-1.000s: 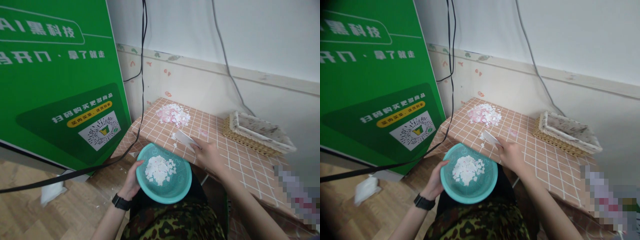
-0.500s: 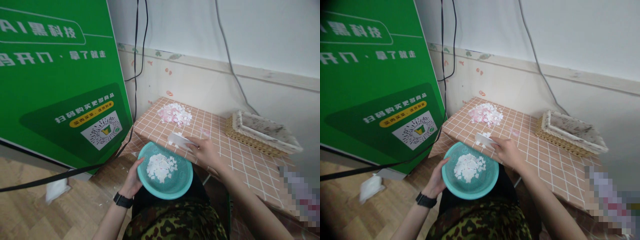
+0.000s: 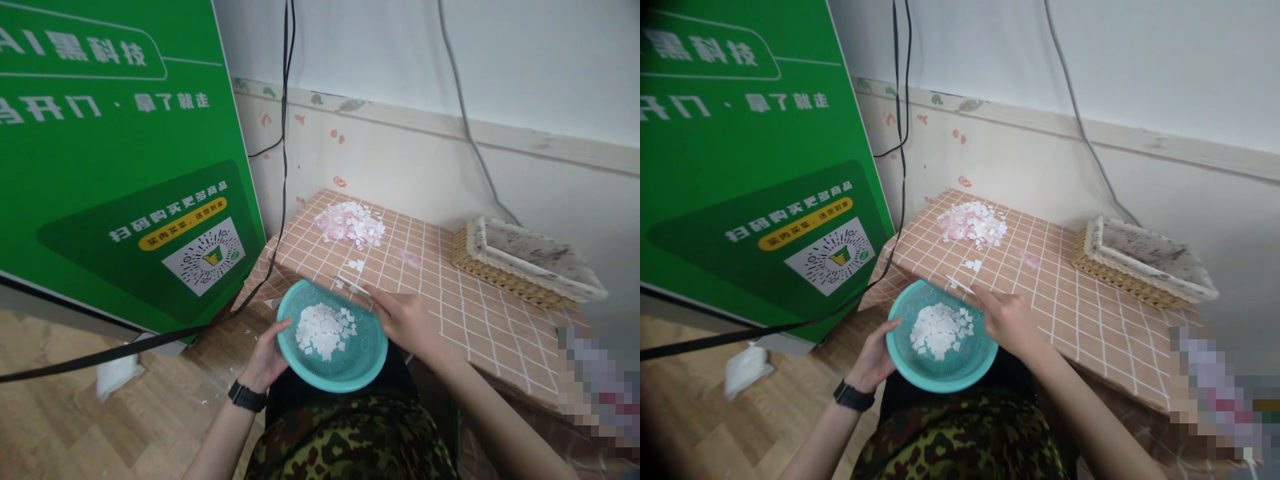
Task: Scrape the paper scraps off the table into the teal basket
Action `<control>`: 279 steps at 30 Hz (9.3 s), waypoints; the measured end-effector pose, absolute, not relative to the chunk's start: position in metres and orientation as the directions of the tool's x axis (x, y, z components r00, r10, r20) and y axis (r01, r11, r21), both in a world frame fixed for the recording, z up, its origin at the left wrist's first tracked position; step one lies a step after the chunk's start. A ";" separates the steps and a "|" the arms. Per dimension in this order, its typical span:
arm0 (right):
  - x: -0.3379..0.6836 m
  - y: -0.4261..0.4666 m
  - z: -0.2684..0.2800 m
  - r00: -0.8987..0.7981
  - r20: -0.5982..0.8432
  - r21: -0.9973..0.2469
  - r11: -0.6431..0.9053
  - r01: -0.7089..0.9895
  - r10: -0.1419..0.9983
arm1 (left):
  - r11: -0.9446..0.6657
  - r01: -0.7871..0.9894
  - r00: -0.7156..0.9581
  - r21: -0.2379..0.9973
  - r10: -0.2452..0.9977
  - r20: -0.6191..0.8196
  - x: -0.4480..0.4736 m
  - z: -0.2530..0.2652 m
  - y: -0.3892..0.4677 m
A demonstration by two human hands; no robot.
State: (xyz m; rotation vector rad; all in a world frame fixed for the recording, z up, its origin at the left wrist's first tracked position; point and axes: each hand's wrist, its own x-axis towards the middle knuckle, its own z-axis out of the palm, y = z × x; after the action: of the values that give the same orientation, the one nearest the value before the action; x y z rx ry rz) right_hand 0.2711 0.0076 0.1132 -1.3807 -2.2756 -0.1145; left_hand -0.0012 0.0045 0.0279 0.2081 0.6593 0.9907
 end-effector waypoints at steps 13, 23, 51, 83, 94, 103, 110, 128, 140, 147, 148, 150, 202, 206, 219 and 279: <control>0.306 0.038 0.123 -0.068 0.516 -0.087 0.131 0.988 0.854 | 0.538 -0.726 0.338 0.427 0.821 -0.460 -0.002 0.019 0.009; 0.305 0.036 0.123 -0.091 0.520 -0.127 0.182 0.975 0.849 | 0.546 -0.702 0.313 0.457 0.813 -0.491 -0.005 0.017 0.007; 0.325 0.050 0.175 -0.314 0.311 0.027 0.321 0.947 0.897 | 0.559 -0.706 0.320 0.435 0.800 -0.508 -0.001 0.023 0.006; 0.324 0.044 0.169 -0.311 0.329 -0.019 0.336 0.942 0.891 | 0.560 -0.702 0.326 0.440 0.802 -0.500 -0.002 0.021 0.006; 0.318 0.034 0.161 -0.291 0.328 -0.040 0.321 0.946 0.899 | 0.560 -0.691 0.327 0.456 0.806 -0.494 -0.004 0.020 0.007; 0.326 0.046 0.150 -0.228 0.457 -0.112 0.310 0.944 0.860 | 0.557 -0.692 0.321 0.459 0.807 -0.495 -0.004 0.020 0.007; 0.319 0.040 0.144 -0.311 0.379 -0.186 0.401 0.897 0.872 | 0.556 -0.700 0.324 0.448 0.807 -0.494 -0.005 0.020 0.007; 0.277 -0.005 0.131 -0.404 0.441 -0.091 0.488 0.868 0.801 | 0.554 -0.707 0.304 0.440 0.800 -0.517 -0.007 0.020 0.008; 0.291 -0.018 0.118 -0.396 0.445 -0.099 0.484 0.869 0.803 | 0.539 -0.702 0.264 0.465 0.804 -0.533 -0.013 0.020 0.008; 0.330 0.005 0.138 -0.141 0.478 -0.285 0.305 0.909 0.867 | 0.507 -0.674 0.186 0.537 0.821 -0.540 -0.035 0.009 0.012; 0.334 0.014 0.140 -0.137 0.462 -0.318 0.308 0.896 0.876 | 0.498 -0.677 0.177 0.542 0.825 -0.536 -0.038 0.009 0.013; 0.338 0.032 0.143 -0.186 0.384 -0.388 0.341 0.856 0.905 | 0.484 -0.684 0.166 0.545 0.832 -0.529 -0.041 0.008 0.013; 0.323 0.060 0.128 -0.095 0.463 -0.250 0.233 0.940 0.881 | 0.500 -0.682 0.186 0.534 0.824 -0.534 -0.019 0.021 0.011; 0.321 0.058 0.127 -0.123 0.403 -0.212 0.223 0.952 0.907 | 0.503 -0.678 0.188 0.536 0.823 -0.536 -0.019 0.021 0.011; 0.327 0.039 0.124 -0.037 0.489 -0.223 0.167 0.960 0.871 | 0.512 -0.682 0.215 0.521 0.822 -0.527 -0.015 0.021 0.008; 0.306 0.039 0.142 -0.295 0.375 -0.169 0.378 0.910 0.879 | 0.549 -0.693 0.283 0.467 0.803 -0.524 -0.010 0.015 0.008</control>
State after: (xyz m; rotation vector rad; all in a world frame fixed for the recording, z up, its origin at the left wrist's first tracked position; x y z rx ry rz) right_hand 0.3058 0.0388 0.1420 -1.5493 -2.2387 -0.1055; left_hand -0.0102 0.0082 0.0155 0.1587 0.7994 1.0072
